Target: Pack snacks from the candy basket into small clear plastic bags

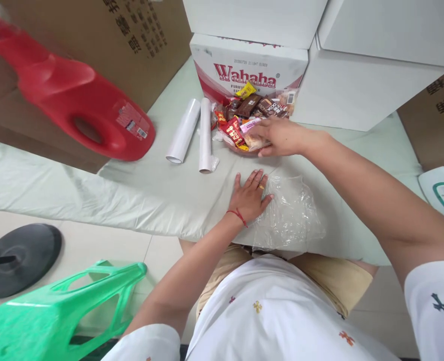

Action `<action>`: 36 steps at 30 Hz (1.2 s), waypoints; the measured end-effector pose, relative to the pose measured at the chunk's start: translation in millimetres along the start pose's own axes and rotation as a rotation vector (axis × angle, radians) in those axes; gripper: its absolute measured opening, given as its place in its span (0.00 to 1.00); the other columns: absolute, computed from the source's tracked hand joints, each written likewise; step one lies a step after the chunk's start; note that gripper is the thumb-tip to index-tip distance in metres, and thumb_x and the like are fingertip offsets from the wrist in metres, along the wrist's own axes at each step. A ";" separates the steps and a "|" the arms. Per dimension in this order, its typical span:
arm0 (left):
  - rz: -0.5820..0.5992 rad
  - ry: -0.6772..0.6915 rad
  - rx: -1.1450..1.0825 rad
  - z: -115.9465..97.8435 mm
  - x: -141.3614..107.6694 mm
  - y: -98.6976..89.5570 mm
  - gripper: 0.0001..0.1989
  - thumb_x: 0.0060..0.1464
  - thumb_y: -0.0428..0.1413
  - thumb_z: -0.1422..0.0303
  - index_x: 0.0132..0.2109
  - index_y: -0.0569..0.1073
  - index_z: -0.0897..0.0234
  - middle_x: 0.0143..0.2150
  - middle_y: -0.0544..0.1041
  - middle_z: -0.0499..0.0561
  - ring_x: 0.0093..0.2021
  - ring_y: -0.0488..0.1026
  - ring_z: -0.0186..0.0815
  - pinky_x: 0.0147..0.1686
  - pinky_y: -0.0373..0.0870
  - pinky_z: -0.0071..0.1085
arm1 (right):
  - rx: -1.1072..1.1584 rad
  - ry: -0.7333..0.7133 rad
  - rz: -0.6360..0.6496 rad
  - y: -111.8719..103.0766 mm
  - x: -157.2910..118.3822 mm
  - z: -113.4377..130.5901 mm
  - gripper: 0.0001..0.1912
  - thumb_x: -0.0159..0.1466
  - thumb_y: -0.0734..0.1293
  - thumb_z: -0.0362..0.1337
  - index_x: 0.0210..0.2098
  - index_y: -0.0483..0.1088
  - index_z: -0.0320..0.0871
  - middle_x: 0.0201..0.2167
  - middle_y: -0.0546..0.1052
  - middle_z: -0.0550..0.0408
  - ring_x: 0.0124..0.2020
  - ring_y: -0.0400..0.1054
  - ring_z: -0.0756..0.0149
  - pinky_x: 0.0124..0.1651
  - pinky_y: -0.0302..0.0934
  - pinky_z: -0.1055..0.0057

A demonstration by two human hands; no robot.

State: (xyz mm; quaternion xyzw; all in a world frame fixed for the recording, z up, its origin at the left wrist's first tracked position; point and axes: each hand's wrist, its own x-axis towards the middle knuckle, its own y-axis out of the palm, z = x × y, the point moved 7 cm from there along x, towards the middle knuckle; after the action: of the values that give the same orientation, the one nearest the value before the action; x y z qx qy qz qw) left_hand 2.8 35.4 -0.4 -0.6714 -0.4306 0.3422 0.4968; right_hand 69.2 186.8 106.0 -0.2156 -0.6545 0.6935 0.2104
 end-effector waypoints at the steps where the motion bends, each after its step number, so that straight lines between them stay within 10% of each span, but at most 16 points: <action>1: -0.001 -0.001 0.001 -0.1 0.0 -0.1 0.35 0.71 0.35 0.49 0.76 0.55 0.61 0.80 0.51 0.56 0.79 0.47 0.47 0.75 0.35 0.64 | -0.025 0.014 0.026 6.2 1.7 0.8 0.37 0.63 0.72 0.49 0.68 0.64 0.44 0.64 0.72 0.41 0.61 0.65 0.44 0.60 0.57 0.52; 9: -0.010 0.004 -0.003 -0.4 -0.6 -1.1 0.34 0.71 0.36 0.50 0.76 0.55 0.61 0.80 0.51 0.55 0.79 0.47 0.46 0.75 0.36 0.63 | 0.002 0.091 0.073 -8.4 16.6 -2.2 0.24 0.65 0.69 0.46 0.58 0.73 0.45 0.44 0.81 0.47 0.46 0.73 0.50 0.50 0.61 0.59; 15: -0.009 0.008 -0.022 -0.2 -0.5 -1.8 0.34 0.72 0.36 0.50 0.76 0.56 0.62 0.79 0.51 0.56 0.79 0.48 0.46 0.75 0.35 0.64 | 0.236 0.104 -0.151 -46.8 -52.9 28.1 0.21 0.69 0.62 0.39 0.60 0.72 0.44 0.54 0.79 0.46 0.55 0.72 0.49 0.57 0.62 0.55; 22: -0.026 0.011 -0.045 0.6 -0.3 -1.6 0.31 0.73 0.33 0.56 0.75 0.57 0.62 0.79 0.52 0.55 0.79 0.49 0.43 0.75 0.35 0.64 | 0.395 0.311 -0.353 39.1 -184.2 88.1 0.29 0.71 0.60 0.36 0.71 0.59 0.54 0.65 0.72 0.45 0.64 0.67 0.51 0.64 0.64 0.49; 28: -0.051 0.005 -0.035 2.0 0.0 -0.2 0.29 0.74 0.34 0.61 0.75 0.57 0.61 0.79 0.53 0.55 0.78 0.51 0.44 0.75 0.35 0.62 | 0.158 0.298 -0.300 97.5 -199.4 115.3 0.33 0.71 0.60 0.31 0.74 0.54 0.48 0.71 0.65 0.41 0.73 0.56 0.46 0.72 0.48 0.36; 32: -0.103 -0.019 -0.089 6.5 0.6 -2.8 0.29 0.74 0.35 0.61 0.75 0.57 0.64 0.78 0.56 0.58 0.77 0.52 0.46 0.75 0.39 0.59 | 0.152 0.225 -0.182 91.2 -206.6 125.8 0.37 0.72 0.64 0.47 0.75 0.51 0.43 0.75 0.58 0.38 0.76 0.47 0.40 0.72 0.39 0.30; 36: -0.232 -0.215 -0.164 25.4 3.0 -12.3 0.28 0.71 0.42 0.59 0.69 0.66 0.71 0.72 0.64 0.65 0.73 0.57 0.52 0.71 0.54 0.52 | 0.204 0.183 -0.391 70.8 -213.6 168.2 0.36 0.69 0.69 0.52 0.68 0.61 0.40 0.61 0.73 0.36 0.63 0.63 0.43 0.67 0.55 0.41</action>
State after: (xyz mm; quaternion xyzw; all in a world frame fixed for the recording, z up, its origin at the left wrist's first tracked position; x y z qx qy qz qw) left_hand -21.5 49.3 4.4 -0.6150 -0.5823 0.3160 0.4275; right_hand 146.7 -77.1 48.8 -0.1242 -0.5884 0.6799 0.4197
